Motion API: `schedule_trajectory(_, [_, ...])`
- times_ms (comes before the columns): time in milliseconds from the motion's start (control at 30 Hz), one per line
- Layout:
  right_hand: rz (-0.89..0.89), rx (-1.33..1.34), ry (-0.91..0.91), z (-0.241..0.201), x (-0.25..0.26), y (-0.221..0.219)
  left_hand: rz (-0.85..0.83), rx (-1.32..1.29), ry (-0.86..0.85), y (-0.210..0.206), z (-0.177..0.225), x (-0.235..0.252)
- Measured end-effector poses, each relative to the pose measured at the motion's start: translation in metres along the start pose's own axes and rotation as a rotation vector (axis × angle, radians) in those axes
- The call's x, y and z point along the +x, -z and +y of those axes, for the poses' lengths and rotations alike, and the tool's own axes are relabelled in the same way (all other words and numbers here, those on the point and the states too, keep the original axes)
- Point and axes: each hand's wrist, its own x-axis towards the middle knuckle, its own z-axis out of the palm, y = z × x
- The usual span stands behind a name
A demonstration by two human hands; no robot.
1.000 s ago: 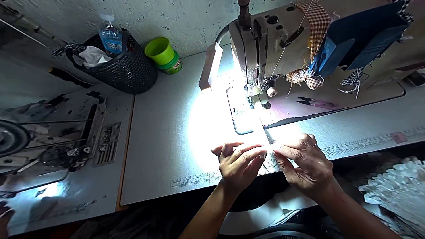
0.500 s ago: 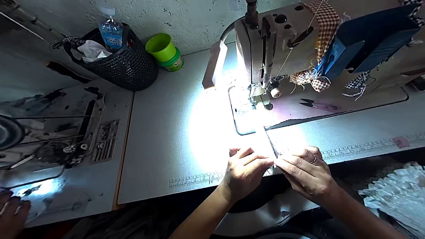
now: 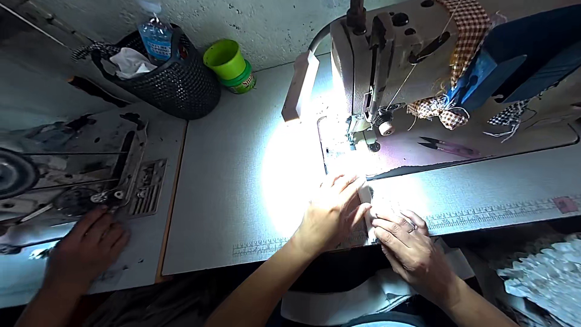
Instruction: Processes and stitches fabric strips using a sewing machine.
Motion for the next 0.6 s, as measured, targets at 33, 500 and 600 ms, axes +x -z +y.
schedule_trajectory(33, [0.012,0.000,-0.009,-0.002,-0.001,-0.001,-0.047,0.051,0.013,-0.001,-0.005,0.004])
schedule_trajectory(500, [0.065,0.015,-0.036,-0.006,-0.002,-0.007,0.002,-0.154,0.316,0.005,-0.048,0.067])
schedule_trajectory(600, [0.074,0.013,-0.049,-0.005,-0.002,-0.007,0.109,-0.207,0.432,0.003,-0.045,0.076])
